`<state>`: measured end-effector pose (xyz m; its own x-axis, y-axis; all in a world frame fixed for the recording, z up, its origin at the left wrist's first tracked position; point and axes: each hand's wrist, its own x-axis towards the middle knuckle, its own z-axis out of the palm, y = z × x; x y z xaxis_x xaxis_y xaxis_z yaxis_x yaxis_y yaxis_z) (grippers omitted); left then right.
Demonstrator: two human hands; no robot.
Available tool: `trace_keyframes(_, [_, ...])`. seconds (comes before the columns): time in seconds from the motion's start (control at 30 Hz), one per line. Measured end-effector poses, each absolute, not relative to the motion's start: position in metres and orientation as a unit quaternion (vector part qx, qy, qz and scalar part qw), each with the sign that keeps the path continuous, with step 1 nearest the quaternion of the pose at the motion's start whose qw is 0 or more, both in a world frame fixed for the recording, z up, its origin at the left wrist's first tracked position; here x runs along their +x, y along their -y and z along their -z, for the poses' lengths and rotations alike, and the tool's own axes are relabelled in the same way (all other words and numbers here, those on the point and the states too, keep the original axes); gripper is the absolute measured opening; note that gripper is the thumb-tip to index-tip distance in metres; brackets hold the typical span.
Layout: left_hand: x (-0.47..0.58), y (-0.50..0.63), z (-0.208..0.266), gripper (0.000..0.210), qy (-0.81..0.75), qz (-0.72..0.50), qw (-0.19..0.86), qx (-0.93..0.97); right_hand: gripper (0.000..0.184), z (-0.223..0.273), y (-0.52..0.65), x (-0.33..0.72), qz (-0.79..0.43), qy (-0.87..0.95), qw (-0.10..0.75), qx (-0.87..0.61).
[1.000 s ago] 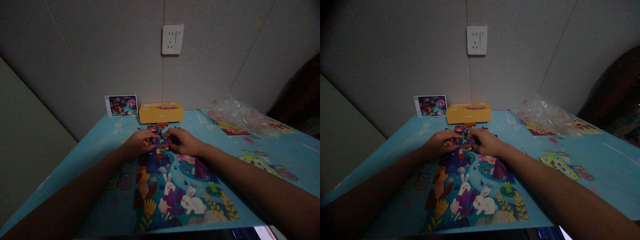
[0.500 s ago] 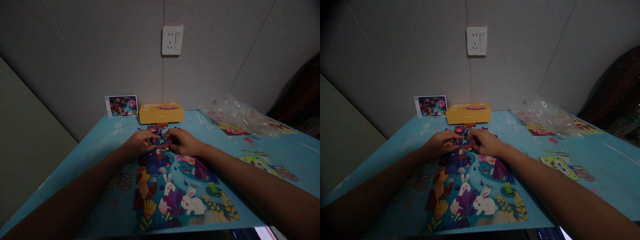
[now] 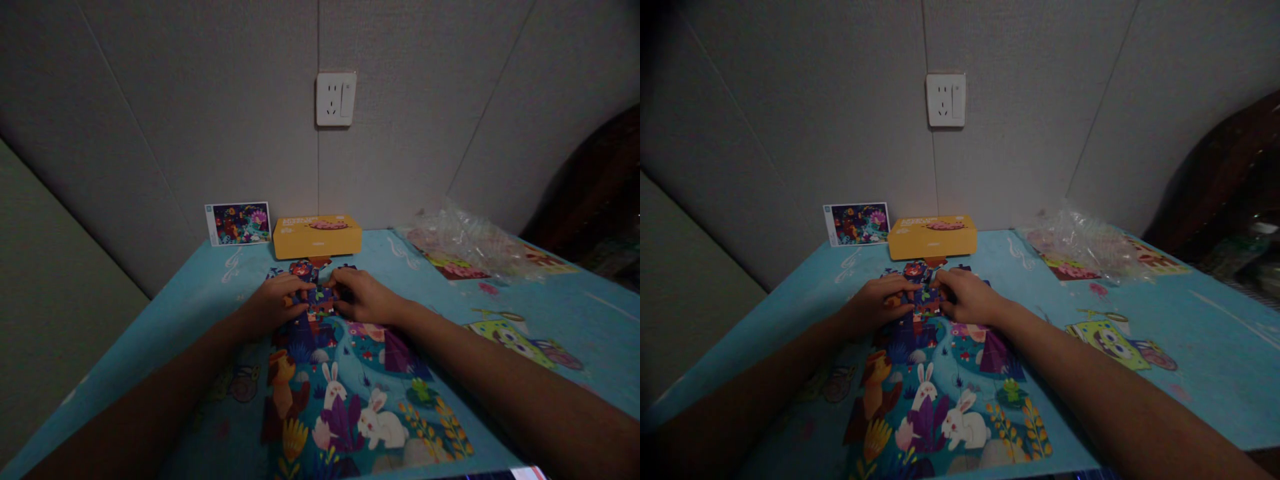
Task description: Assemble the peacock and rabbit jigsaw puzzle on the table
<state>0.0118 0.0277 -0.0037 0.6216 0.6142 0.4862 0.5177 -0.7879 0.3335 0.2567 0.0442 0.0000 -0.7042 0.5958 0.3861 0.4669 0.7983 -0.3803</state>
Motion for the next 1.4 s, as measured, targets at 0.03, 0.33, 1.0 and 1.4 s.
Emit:
trace_keyframes(0.03, [0.012, -0.028, 0.005, 0.034, -0.315, -0.301, 0.081, 0.897, 0.022, 0.0, -0.044, 0.257, -0.128, 0.914, 0.252, -0.29])
trace_keyframes(0.33, [0.01, -0.027, 0.0, 0.029, -0.343, -0.288, 0.067, 0.892, 0.025, -0.001, -0.04, 0.254, -0.141, 0.909, 0.257, -0.297])
trace_keyframes(1.0, [0.009, -0.028, -0.002, 0.025, -0.394, -0.342, 0.031, 0.853, 0.027, -0.003, -0.08, 0.291, -0.151, 0.699, 0.445, -0.54])
trace_keyframes(1.4, [0.006, -0.033, 0.006, 0.045, -0.467, -0.282, 0.023, 0.838, 0.015, 0.008, -0.082, 0.283, -0.148, 0.755, 0.31, -0.559])
